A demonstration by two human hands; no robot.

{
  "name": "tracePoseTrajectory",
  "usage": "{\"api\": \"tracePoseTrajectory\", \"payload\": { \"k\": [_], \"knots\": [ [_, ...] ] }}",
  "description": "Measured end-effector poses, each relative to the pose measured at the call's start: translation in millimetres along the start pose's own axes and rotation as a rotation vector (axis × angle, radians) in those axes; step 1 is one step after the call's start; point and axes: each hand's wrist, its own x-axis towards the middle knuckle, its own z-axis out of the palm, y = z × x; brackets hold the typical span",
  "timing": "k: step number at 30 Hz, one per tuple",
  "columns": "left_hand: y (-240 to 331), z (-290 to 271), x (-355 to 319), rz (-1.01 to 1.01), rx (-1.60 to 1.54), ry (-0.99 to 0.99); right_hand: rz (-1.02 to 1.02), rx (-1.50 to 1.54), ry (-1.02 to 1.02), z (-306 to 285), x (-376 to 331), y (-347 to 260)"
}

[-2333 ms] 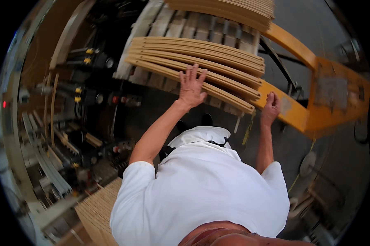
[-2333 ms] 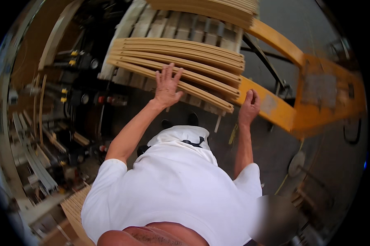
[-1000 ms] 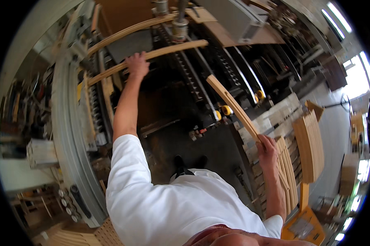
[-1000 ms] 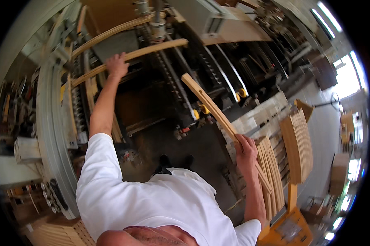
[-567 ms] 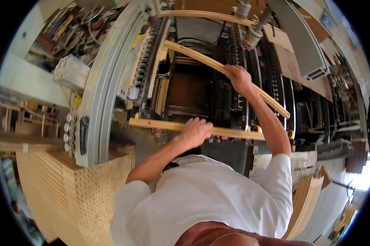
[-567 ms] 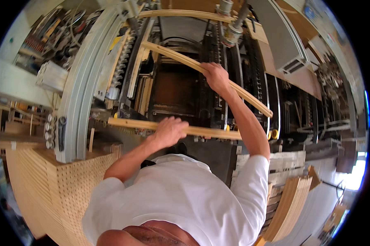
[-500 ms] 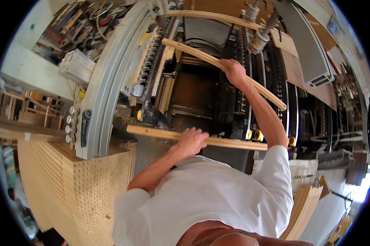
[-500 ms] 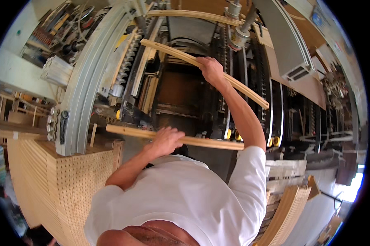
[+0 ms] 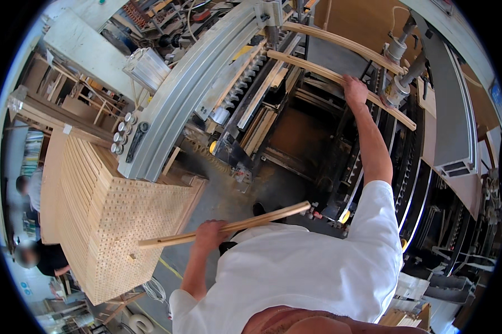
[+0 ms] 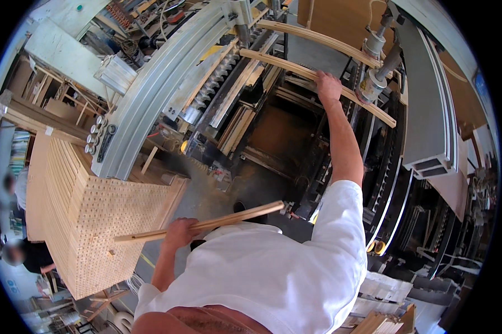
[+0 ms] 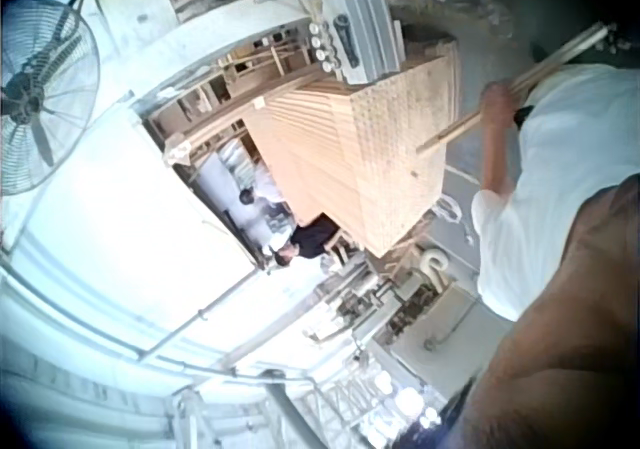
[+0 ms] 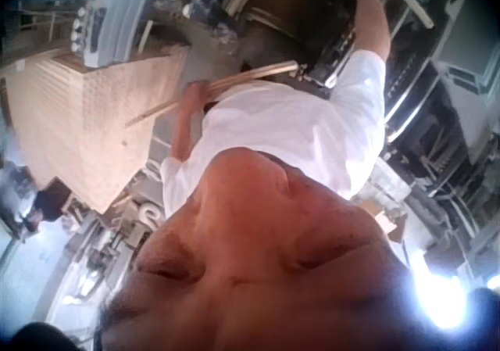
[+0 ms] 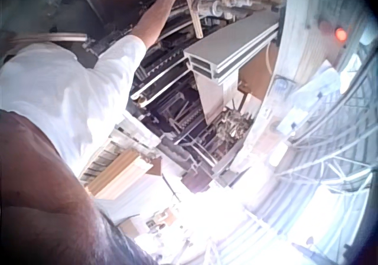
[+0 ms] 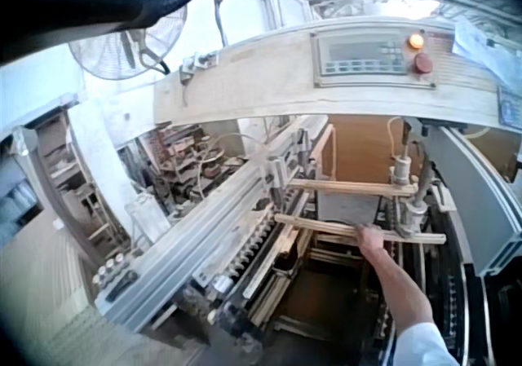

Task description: The person repeatedly picks up thin wooden planks from a stack and feeds them into a machine. They handle the planks one at a time, placing them into a slot on the machinery and then returning to the stack to retrieve the next piece. The process is continuous and repetitive throughout the clip.

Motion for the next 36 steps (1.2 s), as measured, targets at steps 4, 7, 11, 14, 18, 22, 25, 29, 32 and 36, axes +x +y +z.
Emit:
{"api": "tracePoseTrajectory", "payload": {
  "k": [4, 7, 11, 14, 18, 22, 25, 29, 32, 36],
  "knots": [
    [-5.1, 11.6, -9.5, -0.118, -0.134, 0.015, -0.022, -0.028, -0.007, 11.2, 12.7, -6.0],
    [-2.2, 13.3, -12.0, -0.207, -0.16, 0.031, -0.02, -0.043, -0.041, 18.9, 20.5, -13.4],
    [-22.9, 40.7, -11.1, -0.233, -0.124, 0.12, -0.03, -0.055, -0.033, 20.3, 19.9, -18.4],
    [-19.3, 37.2, -8.2, -0.286, -0.123, 0.093, -0.029, -0.048, 0.037, 21.5, 20.0, -8.8],
    [-26.6, 43.6, -16.6, -0.235, -0.12, 0.14, -0.009, -0.058, -0.004, 21.4, 20.2, -15.5],
    [-6.8, 20.9, -31.1, -0.287, -0.172, 0.155, 0.02, -0.083, -0.041, 18.1, 21.4, -15.4],
    [-19.4, 17.8, -58.3, -0.264, -0.164, 0.267, 0.001, -0.045, -0.033, 18.4, 20.3, -22.7],
    [-3.9, -18.4, -102.4, -0.386, -0.232, 0.339, 0.0, -0.026, -0.053, 27.1, 25.0, -14.7],
    [-15.2, -39.3, -144.7, -0.459, -0.397, 0.441, 0.043, -0.108, -0.167, 23.3, 29.4, -11.9],
    [-24.2, -66.9, -223.2, -0.483, -0.867, 0.639, 0.019, -0.147, -0.123, 23.0, 29.2, -9.1]
  ]
}}
